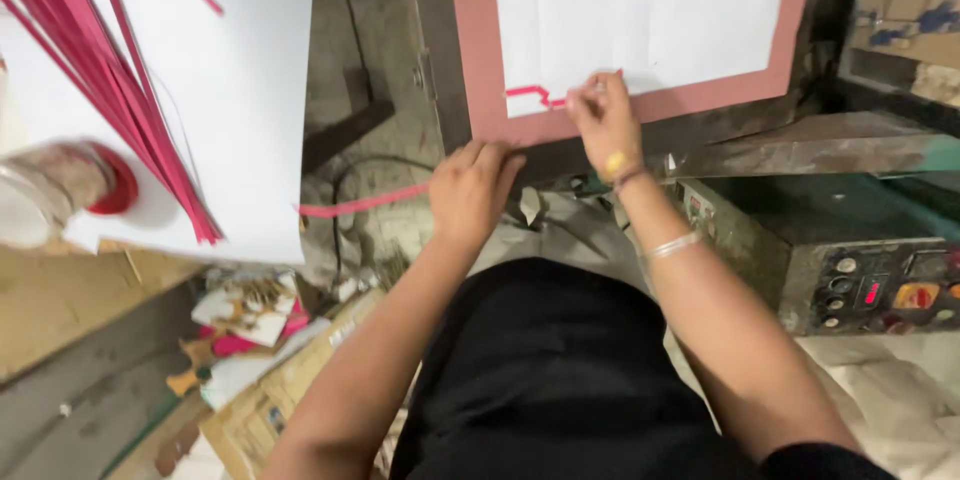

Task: Manually applying and taping thin decorative paper strips onto a larger paper sheet for packaging.

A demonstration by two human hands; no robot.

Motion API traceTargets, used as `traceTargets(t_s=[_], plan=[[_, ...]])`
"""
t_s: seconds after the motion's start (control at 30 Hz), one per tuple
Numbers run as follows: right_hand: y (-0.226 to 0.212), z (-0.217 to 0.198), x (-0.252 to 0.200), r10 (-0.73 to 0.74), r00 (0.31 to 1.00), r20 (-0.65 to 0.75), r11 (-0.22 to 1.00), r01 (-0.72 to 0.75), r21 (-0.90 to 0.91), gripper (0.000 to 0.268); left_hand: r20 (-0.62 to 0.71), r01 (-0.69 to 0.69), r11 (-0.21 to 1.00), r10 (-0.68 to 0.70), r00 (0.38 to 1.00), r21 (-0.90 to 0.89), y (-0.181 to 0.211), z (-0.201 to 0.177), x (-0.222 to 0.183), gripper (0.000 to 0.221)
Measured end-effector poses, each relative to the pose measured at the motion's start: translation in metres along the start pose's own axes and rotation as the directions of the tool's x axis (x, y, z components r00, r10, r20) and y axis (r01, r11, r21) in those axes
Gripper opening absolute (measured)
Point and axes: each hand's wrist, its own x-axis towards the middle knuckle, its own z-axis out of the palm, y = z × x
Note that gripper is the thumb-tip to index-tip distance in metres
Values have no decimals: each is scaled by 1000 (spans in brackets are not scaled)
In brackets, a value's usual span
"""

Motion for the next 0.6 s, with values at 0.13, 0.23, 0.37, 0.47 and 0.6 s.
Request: traceTargets(t_s=[0.13,0.23,0.37,0.47,0.6], plan=[[-52,-9,-69,76,994,83,967,-94,237,34,185,43,984,-11,983,-170,7,-18,1,12],[-70,-25,-115,82,987,136,961,-114,253,40,324,47,964,42,945,-262,25,-4,-7,8],[-76,-45,-132,-10,999,31,1000,10,2,35,348,-96,964,182,920,-249,43,23,-3,9],[-82,-63,-123,-21,1000,-13,998,20,-66,34,361,-169,953,254,897,-251,57,39,11,10],[-74,-94,-119,-65,998,22,987,67,-149,28,345,-219,947,291,892,-234,78,63,16,7]])
